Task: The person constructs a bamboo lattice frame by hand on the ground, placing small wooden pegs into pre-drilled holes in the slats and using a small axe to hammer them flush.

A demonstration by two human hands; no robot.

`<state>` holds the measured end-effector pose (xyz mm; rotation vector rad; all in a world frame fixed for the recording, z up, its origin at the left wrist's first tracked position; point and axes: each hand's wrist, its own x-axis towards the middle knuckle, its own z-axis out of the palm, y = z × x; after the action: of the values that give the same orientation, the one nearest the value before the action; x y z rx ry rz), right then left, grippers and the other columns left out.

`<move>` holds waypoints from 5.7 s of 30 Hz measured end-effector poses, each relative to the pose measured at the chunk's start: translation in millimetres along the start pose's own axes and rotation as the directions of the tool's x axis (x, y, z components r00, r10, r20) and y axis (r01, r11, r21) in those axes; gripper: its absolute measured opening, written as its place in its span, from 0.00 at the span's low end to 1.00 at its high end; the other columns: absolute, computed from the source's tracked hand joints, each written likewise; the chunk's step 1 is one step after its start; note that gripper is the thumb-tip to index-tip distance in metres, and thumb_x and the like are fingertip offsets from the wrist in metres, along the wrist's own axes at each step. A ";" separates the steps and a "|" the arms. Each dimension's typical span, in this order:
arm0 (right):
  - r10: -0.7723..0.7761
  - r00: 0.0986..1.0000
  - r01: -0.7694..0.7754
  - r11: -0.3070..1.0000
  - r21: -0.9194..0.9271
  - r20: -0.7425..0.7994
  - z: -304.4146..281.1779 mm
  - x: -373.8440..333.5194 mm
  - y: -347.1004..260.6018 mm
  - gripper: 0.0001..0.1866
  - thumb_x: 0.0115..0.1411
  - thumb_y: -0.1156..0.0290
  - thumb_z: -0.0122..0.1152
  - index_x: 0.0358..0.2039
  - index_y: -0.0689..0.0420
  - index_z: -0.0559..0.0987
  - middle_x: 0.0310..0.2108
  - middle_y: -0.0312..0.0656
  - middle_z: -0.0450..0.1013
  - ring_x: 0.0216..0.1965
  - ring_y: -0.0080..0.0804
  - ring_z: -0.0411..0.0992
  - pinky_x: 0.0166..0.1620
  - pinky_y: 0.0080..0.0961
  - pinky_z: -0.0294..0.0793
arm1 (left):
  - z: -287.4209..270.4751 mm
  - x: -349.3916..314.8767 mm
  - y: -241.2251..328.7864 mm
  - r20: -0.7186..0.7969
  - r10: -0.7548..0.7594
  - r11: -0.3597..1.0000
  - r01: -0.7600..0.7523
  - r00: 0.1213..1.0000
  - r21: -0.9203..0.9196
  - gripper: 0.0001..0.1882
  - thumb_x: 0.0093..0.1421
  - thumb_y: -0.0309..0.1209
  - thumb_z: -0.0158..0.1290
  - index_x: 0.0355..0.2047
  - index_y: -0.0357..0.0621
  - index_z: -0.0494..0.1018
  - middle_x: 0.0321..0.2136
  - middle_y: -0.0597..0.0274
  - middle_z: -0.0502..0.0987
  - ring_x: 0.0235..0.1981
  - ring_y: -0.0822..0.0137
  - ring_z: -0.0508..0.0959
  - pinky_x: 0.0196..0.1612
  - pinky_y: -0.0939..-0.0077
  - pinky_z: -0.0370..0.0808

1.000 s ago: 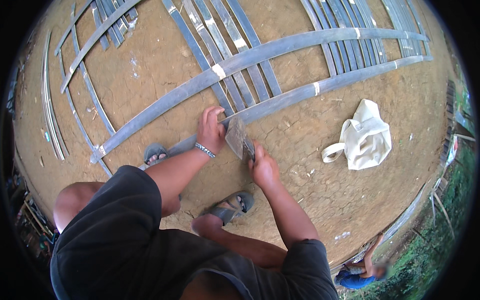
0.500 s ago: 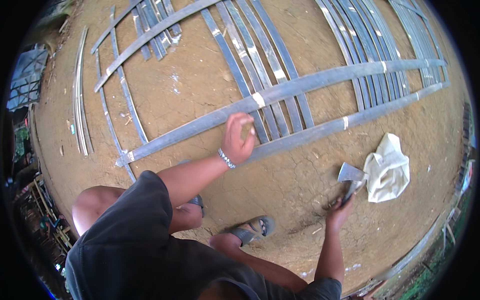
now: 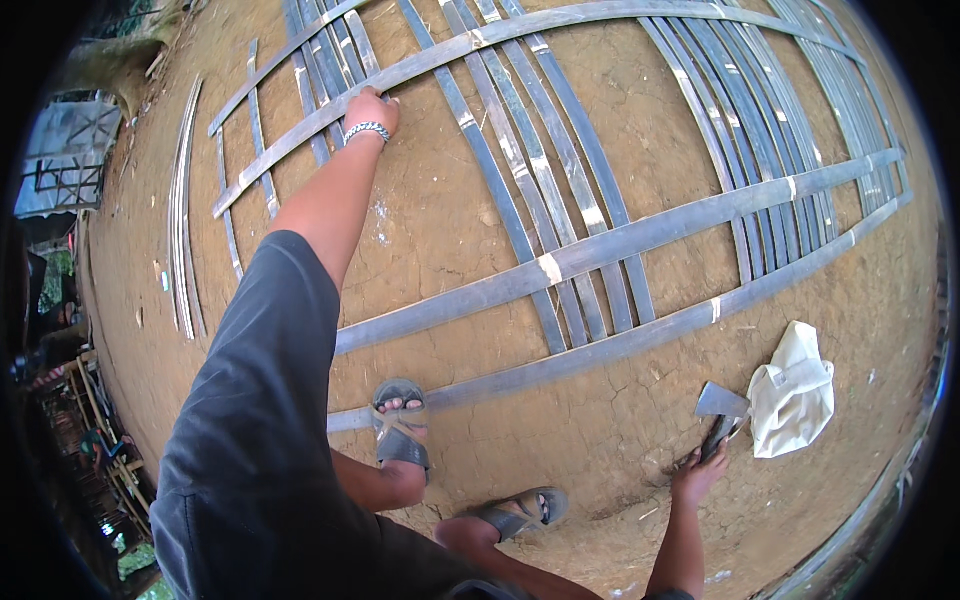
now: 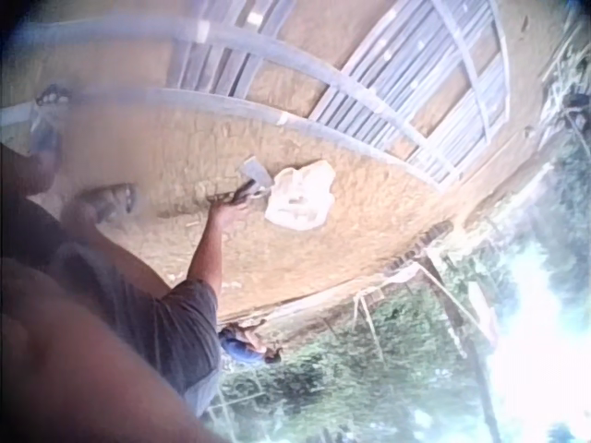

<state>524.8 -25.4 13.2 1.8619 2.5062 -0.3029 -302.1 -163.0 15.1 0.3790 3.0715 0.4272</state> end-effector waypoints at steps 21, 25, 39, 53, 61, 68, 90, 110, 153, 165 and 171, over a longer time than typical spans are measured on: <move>0.050 0.999 -0.050 0.999 -0.011 0.018 -1.2 -1.0 -3.1 0.35 0.65 0.73 0.59 0.71 0.59 0.58 0.57 0.59 0.62 0.60 0.63 0.61 0.63 0.52 0.60 | -0.3 -45.8 12.1 0.230 -0.196 0.976 0.212 0.953 -0.048 0.22 0.54 0.32 0.59 0.46 0.30 0.77 0.48 0.34 0.80 0.51 0.43 0.80 0.56 0.58 0.77; 0.073 0.997 -0.072 0.997 -0.008 0.008 -3.6 -2.7 1.3 0.36 0.64 0.73 0.59 0.71 0.57 0.59 0.56 0.59 0.63 0.59 0.62 0.62 0.63 0.52 0.60 | -2.5 -77.7 21.0 0.218 -0.111 0.986 0.135 0.970 -0.099 0.27 0.53 0.38 0.63 0.47 0.30 0.75 0.47 0.35 0.80 0.51 0.43 0.80 0.56 0.56 0.76; 0.050 0.999 -0.051 0.997 -0.054 -0.016 2.0 -2.1 3.2 0.36 0.64 0.74 0.59 0.71 0.57 0.58 0.55 0.59 0.64 0.58 0.62 0.62 0.61 0.52 0.60 | 22.3 -103.4 16.2 -0.032 -0.016 0.985 0.010 0.999 -0.173 0.26 0.54 0.37 0.62 0.46 0.27 0.75 0.47 0.33 0.77 0.53 0.39 0.76 0.56 0.53 0.75; 0.031 0.999 -0.032 0.998 -0.063 -0.022 3.1 -1.2 5.0 0.34 0.65 0.70 0.58 0.70 0.59 0.59 0.55 0.59 0.64 0.58 0.63 0.62 0.61 0.53 0.61 | 14.5 -45.2 -17.8 -0.433 -0.142 0.976 0.052 0.890 -0.213 0.14 0.60 0.31 0.55 0.44 0.36 0.79 0.42 0.39 0.82 0.45 0.41 0.81 0.53 0.53 0.77; 0.051 0.999 -0.051 0.998 -0.042 -0.004 -0.9 -2.7 -2.8 0.34 0.65 0.71 0.58 0.70 0.59 0.59 0.54 0.59 0.64 0.58 0.63 0.62 0.61 0.54 0.60 | -8.4 -21.4 -26.9 -0.022 -0.282 0.960 0.282 0.959 -0.009 0.17 0.58 0.34 0.55 0.42 0.34 0.82 0.46 0.37 0.81 0.51 0.44 0.80 0.56 0.58 0.76; 0.000 0.998 -0.003 0.999 -0.050 -0.062 7.1 -2.4 9.3 0.34 0.65 0.71 0.58 0.70 0.60 0.59 0.53 0.60 0.64 0.57 0.63 0.62 0.61 0.53 0.60 | -16.0 -7.7 -30.6 0.060 -0.276 0.961 0.276 0.959 0.010 0.19 0.56 0.34 0.56 0.42 0.32 0.82 0.47 0.38 0.81 0.51 0.44 0.80 0.56 0.59 0.77; 0.044 0.999 -0.045 0.998 -0.041 -0.028 5.9 -0.7 1.3 0.36 0.64 0.74 0.60 0.70 0.57 0.59 0.55 0.58 0.64 0.59 0.61 0.62 0.61 0.52 0.61 | 13.6 -33.1 7.7 0.015 -0.206 0.967 0.206 0.978 -0.152 0.21 0.56 0.34 0.61 0.47 0.33 0.74 0.45 0.38 0.80 0.51 0.43 0.80 0.55 0.52 0.77; 0.088 0.995 -0.094 0.989 -0.116 -0.053 2.8 -0.4 -3.0 0.33 0.65 0.67 0.58 0.69 0.57 0.62 0.53 0.58 0.67 0.56 0.59 0.64 0.59 0.50 0.63 | 22.1 -140.9 36.7 0.213 -0.013 0.946 0.081 0.977 -0.315 0.25 0.53 0.29 0.58 0.52 0.35 0.69 0.49 0.35 0.78 0.53 0.39 0.77 0.58 0.55 0.73; 0.092 0.990 -0.106 0.986 -0.126 -0.106 14.4 -3.4 1.9 0.32 0.65 0.65 0.59 0.68 0.54 0.64 0.56 0.53 0.68 0.55 0.55 0.66 0.58 0.47 0.65 | 33.5 -238.0 37.9 0.408 0.040 0.970 0.063 0.912 -0.236 0.27 0.52 0.38 0.63 0.40 0.25 0.66 0.20 0.49 0.80 0.20 0.60 0.83 0.29 0.68 0.80; 0.008 0.994 -0.020 0.994 -0.109 -0.108 12.2 -1.4 10.3 0.32 0.66 0.66 0.59 0.68 0.56 0.63 0.51 0.54 0.68 0.53 0.56 0.66 0.57 0.48 0.65 | 36.8 -239.0 44.3 0.432 0.004 0.982 0.078 0.902 -0.172 0.35 0.51 0.43 0.63 0.48 0.23 0.67 0.38 0.37 0.79 0.41 0.46 0.80 0.47 0.61 0.77; -0.021 0.996 0.010 0.992 -0.125 -0.087 11.4 -0.2 12.0 0.32 0.65 0.66 0.60 0.68 0.58 0.63 0.51 0.55 0.68 0.54 0.57 0.66 0.58 0.48 0.64 | 22.1 -262.0 57.4 0.390 0.055 0.983 0.019 0.919 -0.184 0.37 0.49 0.45 0.66 0.46 0.20 0.71 0.43 0.28 0.79 0.46 0.41 0.81 0.51 0.59 0.77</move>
<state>535.0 -24.1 0.2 1.8492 2.5305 -0.0636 -33.2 -166.6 5.1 0.4273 2.6142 0.5540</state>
